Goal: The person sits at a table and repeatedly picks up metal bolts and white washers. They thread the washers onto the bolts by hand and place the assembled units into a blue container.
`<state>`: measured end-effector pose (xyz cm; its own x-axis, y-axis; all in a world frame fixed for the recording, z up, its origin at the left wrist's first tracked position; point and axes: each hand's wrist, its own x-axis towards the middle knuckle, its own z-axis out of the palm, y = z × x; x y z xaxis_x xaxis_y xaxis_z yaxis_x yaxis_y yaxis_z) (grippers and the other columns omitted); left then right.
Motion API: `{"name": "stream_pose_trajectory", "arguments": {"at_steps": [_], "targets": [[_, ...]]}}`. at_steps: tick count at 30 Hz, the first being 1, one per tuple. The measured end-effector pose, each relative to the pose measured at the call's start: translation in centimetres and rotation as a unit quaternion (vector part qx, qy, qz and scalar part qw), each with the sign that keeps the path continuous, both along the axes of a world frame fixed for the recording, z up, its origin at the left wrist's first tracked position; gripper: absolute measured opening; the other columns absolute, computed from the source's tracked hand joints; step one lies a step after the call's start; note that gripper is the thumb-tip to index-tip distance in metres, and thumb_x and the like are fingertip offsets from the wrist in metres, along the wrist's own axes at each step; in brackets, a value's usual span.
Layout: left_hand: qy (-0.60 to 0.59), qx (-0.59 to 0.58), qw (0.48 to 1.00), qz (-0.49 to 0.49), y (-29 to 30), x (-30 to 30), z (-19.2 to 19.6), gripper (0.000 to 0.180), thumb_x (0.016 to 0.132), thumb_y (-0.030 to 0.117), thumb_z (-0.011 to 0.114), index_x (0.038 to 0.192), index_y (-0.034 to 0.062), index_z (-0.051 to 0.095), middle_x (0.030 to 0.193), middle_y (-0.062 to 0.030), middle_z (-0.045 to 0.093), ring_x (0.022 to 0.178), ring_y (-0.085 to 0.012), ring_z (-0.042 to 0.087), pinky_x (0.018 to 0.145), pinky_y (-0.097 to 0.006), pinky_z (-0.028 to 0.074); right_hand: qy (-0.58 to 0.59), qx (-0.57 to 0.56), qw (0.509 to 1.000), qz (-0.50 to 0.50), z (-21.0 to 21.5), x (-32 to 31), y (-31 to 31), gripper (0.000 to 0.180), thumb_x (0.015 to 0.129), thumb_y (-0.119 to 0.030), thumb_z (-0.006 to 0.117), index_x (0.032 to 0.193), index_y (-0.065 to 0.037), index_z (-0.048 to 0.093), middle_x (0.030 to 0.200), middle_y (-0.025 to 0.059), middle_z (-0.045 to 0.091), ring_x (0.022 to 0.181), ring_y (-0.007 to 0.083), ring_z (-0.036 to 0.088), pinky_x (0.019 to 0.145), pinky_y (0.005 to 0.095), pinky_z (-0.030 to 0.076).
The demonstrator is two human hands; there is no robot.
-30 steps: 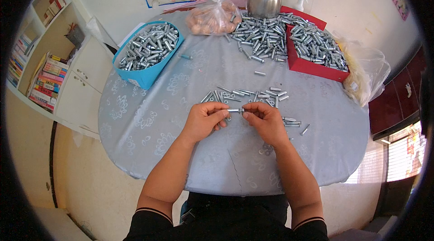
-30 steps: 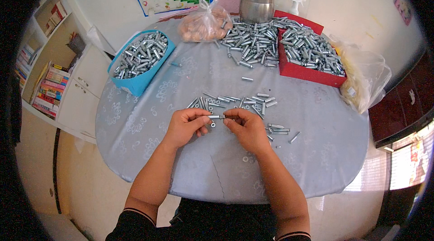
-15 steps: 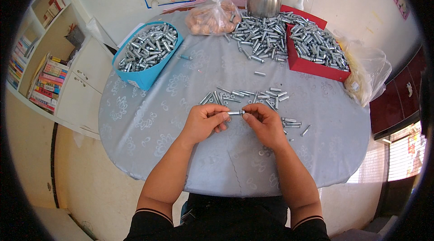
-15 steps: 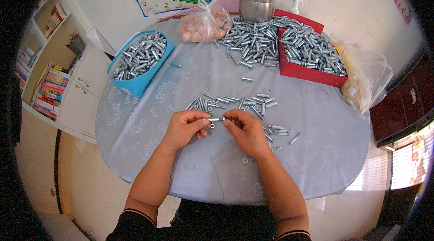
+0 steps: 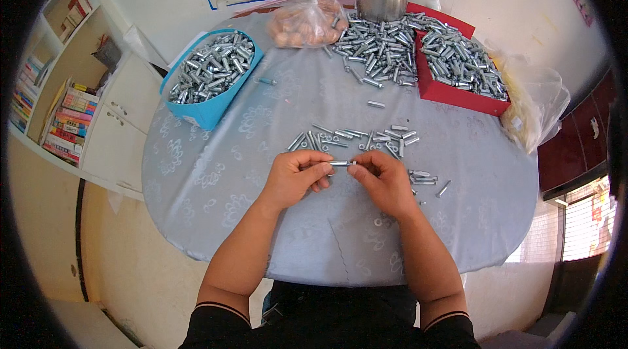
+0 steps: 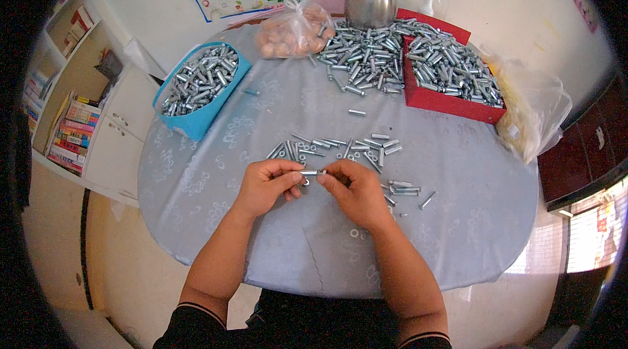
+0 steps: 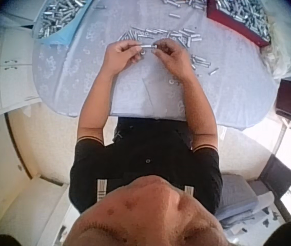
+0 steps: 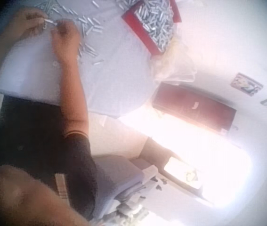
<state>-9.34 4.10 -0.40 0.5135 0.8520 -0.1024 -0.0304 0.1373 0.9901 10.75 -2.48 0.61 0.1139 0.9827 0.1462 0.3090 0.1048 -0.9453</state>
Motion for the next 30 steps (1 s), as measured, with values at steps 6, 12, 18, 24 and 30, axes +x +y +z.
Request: {"name": "stream_pose_trajectory", "arguments": {"at_steps": [6,12,18,24,30], "targets": [[0.003,0.001,1.000,0.002,-0.1,0.2,0.3,0.020,0.090,0.007,0.064,0.107,-0.0045,0.066,0.086,-0.0095,0.071,0.068,-0.0124,0.066,0.056,-0.023,0.051,0.021,-0.104,0.994,-0.014,-0.6,1.2,0.1,0.027,0.094,-0.024,0.062,0.085,0.000,0.067,0.068,0.0023,0.061,0.065,0.0090,0.053,0.059,0.0263,0.044],[0.010,0.017,0.996,0.090,1.0,-0.5,0.3,0.019,0.090,0.006,0.064,0.106,-0.0041,0.066,0.084,-0.0099,0.070,0.064,-0.0121,0.065,0.054,-0.023,0.051,-0.053,0.072,0.989,-0.119,-1.2,1.7,0.9,0.018,0.089,-0.017,0.066,0.088,0.000,0.068,0.077,0.0102,0.065,0.067,0.0173,0.060,0.062,0.0306,0.048],[-0.018,0.026,0.994,0.105,1.1,-1.0,0.5,0.019,0.090,0.007,0.064,0.106,-0.0040,0.066,0.084,-0.0092,0.070,0.063,-0.0122,0.064,0.053,-0.024,0.051,-0.279,0.076,0.956,-0.048,-0.7,1.9,0.8,0.017,0.078,-0.010,0.069,0.094,-0.006,0.070,0.090,0.0114,0.064,0.086,0.0309,0.062,0.076,0.0393,0.051],[-0.007,0.020,0.997,0.068,0.9,-0.7,0.1,0.018,0.089,0.006,0.065,0.105,-0.0027,0.067,0.085,-0.0102,0.070,0.064,-0.0130,0.065,0.053,-0.024,0.050,-0.373,0.033,0.927,-0.017,-0.8,1.6,0.7,0.019,0.076,-0.009,0.069,0.095,-0.006,0.069,0.088,0.0096,0.062,0.091,0.0310,0.060,0.078,0.0405,0.049],[-0.002,0.016,0.999,0.041,0.5,-0.3,-0.3,0.018,0.089,0.007,0.065,0.105,-0.0022,0.068,0.085,-0.0086,0.070,0.065,-0.0119,0.065,0.054,-0.023,0.050,-0.198,0.001,0.980,-0.026,-0.3,1.1,0.6,0.020,0.082,-0.008,0.069,0.102,-0.005,0.066,0.089,0.0087,0.063,0.082,0.0224,0.062,0.074,0.0342,0.050]]}}
